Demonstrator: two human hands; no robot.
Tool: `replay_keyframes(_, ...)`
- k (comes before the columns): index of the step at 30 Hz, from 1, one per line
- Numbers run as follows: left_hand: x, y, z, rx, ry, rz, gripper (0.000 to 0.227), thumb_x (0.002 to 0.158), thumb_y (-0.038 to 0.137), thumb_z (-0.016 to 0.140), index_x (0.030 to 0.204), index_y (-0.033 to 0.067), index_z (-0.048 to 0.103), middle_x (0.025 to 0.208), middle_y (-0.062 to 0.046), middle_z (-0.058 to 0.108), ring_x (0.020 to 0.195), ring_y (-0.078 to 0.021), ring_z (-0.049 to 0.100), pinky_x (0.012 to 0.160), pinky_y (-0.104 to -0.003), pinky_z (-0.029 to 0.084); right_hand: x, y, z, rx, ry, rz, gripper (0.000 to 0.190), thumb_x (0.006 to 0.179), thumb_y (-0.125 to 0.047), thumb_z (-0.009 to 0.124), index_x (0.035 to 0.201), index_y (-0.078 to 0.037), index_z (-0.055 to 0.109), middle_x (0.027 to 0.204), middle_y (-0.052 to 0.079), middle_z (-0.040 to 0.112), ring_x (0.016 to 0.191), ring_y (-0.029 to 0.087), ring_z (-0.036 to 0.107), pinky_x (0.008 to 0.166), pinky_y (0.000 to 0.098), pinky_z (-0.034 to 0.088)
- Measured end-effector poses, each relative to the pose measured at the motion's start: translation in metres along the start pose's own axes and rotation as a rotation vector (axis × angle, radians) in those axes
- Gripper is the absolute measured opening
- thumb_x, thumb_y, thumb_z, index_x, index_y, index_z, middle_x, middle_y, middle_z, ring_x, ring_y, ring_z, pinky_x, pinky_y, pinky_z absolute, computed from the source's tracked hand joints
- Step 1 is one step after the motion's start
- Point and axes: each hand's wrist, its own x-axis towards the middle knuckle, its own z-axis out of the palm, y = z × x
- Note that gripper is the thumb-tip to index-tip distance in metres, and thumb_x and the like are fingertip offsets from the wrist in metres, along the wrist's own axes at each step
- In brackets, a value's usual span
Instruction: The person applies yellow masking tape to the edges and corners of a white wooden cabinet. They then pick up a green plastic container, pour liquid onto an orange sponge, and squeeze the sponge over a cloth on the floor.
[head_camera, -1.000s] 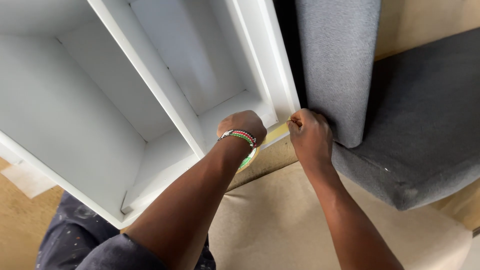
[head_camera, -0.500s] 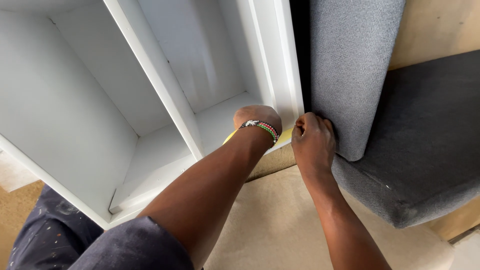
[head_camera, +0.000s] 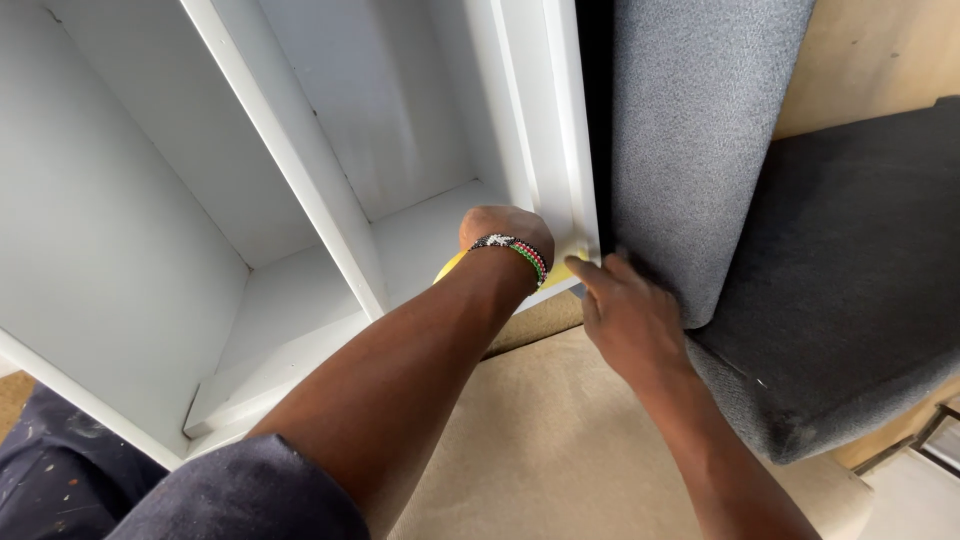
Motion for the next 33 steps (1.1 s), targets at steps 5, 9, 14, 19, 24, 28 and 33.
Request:
replay_keyframes(5,0.000,-0.006,-0.009,0.057,-0.065,0.026,0.040,0.112,0.015,0.071,0.151,0.0155,0.080,0.133,-0.001,0.087,0.132,-0.0362,0.082,0.088,-0.063,0.071,0.000,-0.002,0.001,-0.209,-0.061,0.032,0.056,0.104,-0.027,0.063,0.152,-0.054,0.073,0.120,-0.001,0.073,0.099,0.037,0.087,0.084,0.0562,0.074)
replay_keyframes(9,-0.017,-0.006,-0.029,0.038,-0.167,-0.041,0.050,0.111,0.024,0.078,0.160,0.0177,0.074,0.143,0.002,0.084,0.134,-0.0342,0.081,0.084,-0.064,0.070,-0.002,-0.009,-0.003,-0.285,-0.075,0.040,0.050,0.106,-0.033,0.062,0.152,-0.053,0.070,0.121,-0.001,0.074,0.105,0.031,0.087,0.085,0.0534,0.073)
replay_keyframes(14,-0.015,-0.006,-0.028,0.025,-0.204,-0.050,0.050,0.112,0.024,0.071,0.162,0.0221,0.072,0.146,0.001,0.080,0.135,-0.0302,0.079,0.078,-0.063,0.070,0.003,-0.031,-0.019,-0.204,-0.206,0.196,0.056,0.110,-0.031,0.056,0.164,-0.047,0.063,0.131,0.005,0.077,0.104,0.036,0.087,0.086,0.0553,0.072)
replay_keyframes(19,-0.007,-0.014,-0.026,0.072,-0.236,-0.008,0.052,0.113,0.030,0.076,0.163,0.0186,0.071,0.148,-0.001,0.082,0.140,-0.0328,0.078,0.091,-0.062,0.068,-0.004,-0.055,-0.004,-0.183,-0.303,0.127,0.064,0.112,-0.018,0.056,0.176,-0.018,0.059,0.127,0.013,0.077,0.091,0.027,0.081,0.072,0.0412,0.069)
replay_keyframes(24,-0.001,-0.016,-0.031,0.071,-0.228,0.017,0.050,0.113,0.031,0.078,0.161,0.0186,0.073,0.147,-0.001,0.082,0.140,-0.0329,0.078,0.095,-0.063,0.067,-0.014,-0.039,-0.004,-0.255,0.109,-0.051,0.046,0.102,-0.019,0.075,0.147,-0.027,0.085,0.106,0.005,0.071,0.072,0.030,0.076,0.057,0.0485,0.065)
replay_keyframes(28,0.000,-0.027,-0.031,0.074,-0.225,0.028,0.049,0.112,0.031,0.079,0.159,0.0186,0.074,0.146,-0.002,0.083,0.141,-0.0330,0.078,0.098,-0.063,0.066,0.002,-0.020,-0.010,-0.247,-0.153,0.120,0.059,0.111,-0.029,0.061,0.168,-0.044,0.067,0.123,0.007,0.070,0.088,0.035,0.083,0.071,0.0536,0.071)
replay_keyframes(33,-0.001,-0.028,-0.028,0.071,-0.227,0.058,0.047,0.111,0.033,0.080,0.156,0.0185,0.077,0.144,-0.003,0.084,0.141,-0.0331,0.078,0.103,-0.064,0.064,-0.024,-0.048,0.013,-0.482,-0.013,0.067,0.076,0.102,-0.036,0.073,0.175,-0.021,0.061,0.124,0.010,0.073,0.087,0.029,0.083,0.062,0.0460,0.072)
